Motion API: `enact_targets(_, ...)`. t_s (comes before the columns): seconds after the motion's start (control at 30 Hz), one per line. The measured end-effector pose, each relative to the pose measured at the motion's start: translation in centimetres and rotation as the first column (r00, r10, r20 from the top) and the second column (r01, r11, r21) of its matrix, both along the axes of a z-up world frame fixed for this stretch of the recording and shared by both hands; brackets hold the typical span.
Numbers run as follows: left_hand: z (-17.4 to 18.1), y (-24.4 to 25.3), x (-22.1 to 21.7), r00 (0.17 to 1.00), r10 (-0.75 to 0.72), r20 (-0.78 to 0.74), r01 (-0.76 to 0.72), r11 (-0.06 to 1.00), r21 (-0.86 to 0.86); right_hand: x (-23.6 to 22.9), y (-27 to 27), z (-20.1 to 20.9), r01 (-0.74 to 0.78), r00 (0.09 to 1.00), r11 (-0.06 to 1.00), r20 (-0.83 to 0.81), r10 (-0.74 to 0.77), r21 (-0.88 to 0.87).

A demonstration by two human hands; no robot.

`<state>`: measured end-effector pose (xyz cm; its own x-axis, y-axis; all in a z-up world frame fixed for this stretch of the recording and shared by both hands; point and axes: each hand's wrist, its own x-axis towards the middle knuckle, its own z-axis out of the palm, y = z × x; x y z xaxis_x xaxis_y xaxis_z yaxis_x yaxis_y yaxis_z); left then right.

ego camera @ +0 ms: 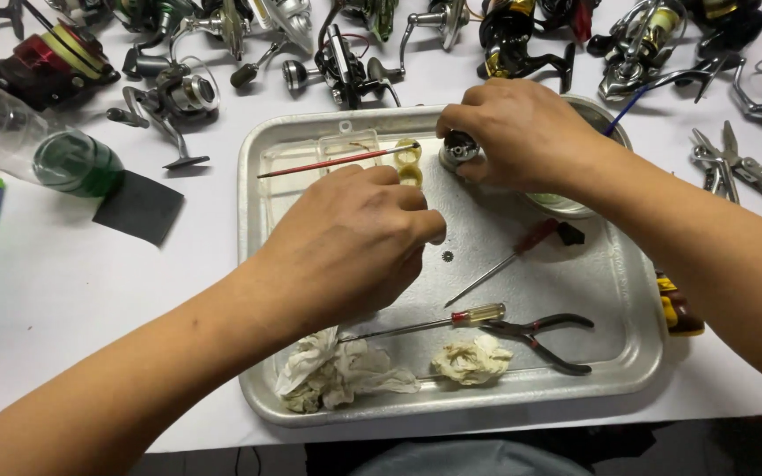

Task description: Disassembling, cleaning, and lubricating the internal components of a fishing reel on a parts tray.

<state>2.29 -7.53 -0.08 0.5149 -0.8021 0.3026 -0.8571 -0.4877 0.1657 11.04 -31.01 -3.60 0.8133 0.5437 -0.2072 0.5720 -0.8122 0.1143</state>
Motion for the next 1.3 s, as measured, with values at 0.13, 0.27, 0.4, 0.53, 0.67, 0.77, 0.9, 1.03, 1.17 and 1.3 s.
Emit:
enact_targets(0.13, -3.1, -2.7, 1.2, 0.998, 0.015, -0.066, -0.008, 0.995, 0.103, -0.7, -1.7, 0.1, -0.131, 0.983, 0.973, 0.151, 0.103, 0.19)
enact_targets(0.27, -5.3, -4.4, 1.9, 0.989, 0.045, -0.144, -0.011, 0.973, 0.23, -3.0, -5.2, 3.1, -0.192, 0.927, 0.928, 0.369, 0.065, 0.319)
enact_targets(0.4, -5.9, -5.4, 2.0, 0.984, 0.034, -0.177, 0.016, 0.962, 0.274, -6.1, -10.0, 5.2, -0.161, 0.917, 0.91, 0.4, -0.006, 0.383)
enact_targets(0.53, -5.9, -6.2, 2.0, 0.983, 0.03, -0.183, 0.034, 0.941, 0.336, -8.4, -14.0, 4.3, -0.078, 0.933, 0.813, 0.33, -0.145, 0.578)
enact_targets(0.67, -5.7, -6.9, 1.5, 0.971, 0.088, -0.223, 0.02, 0.897, 0.441, -10.5, -15.8, 3.6, -0.027, 0.921, 0.767, 0.315, -0.231, 0.641)
enact_targets(0.77, -6.3, -6.8, 1.7, 0.972, 0.099, -0.212, 0.008, 0.891, 0.454, -11.2, -16.6, 2.4, -0.025, 0.909, 0.669, 0.296, -0.295, 0.743)
enact_targets(0.9, -5.8, -6.8, 1.5, 0.974, 0.076, -0.212, 0.028, 0.892, 0.451, -11.9, -15.6, 2.3, -0.047, 0.909, 0.554, 0.265, -0.321, 0.831)
enact_targets(1.03, -5.7, -7.1, 1.5, 0.968, 0.078, -0.238, 0.031, 0.906, 0.422, -12.0, -15.5, 2.6, -0.047, 0.889, 0.578, 0.298, -0.349, 0.815)
enact_targets(1.17, -5.2, -7.3, 1.5, 0.942, 0.101, -0.319, 0.027, 0.927, 0.374, -12.4, -15.7, 2.8, -0.012, 0.889, 0.569, 0.27, -0.37, 0.822)
enact_targets(1.3, -1.2, -8.0, 1.2, 0.863, 0.257, -0.436, -0.078, 0.919, 0.387, -12.1, -15.0, 4.1, -0.04, 0.907, 0.628, 0.293, -0.304, 0.777)
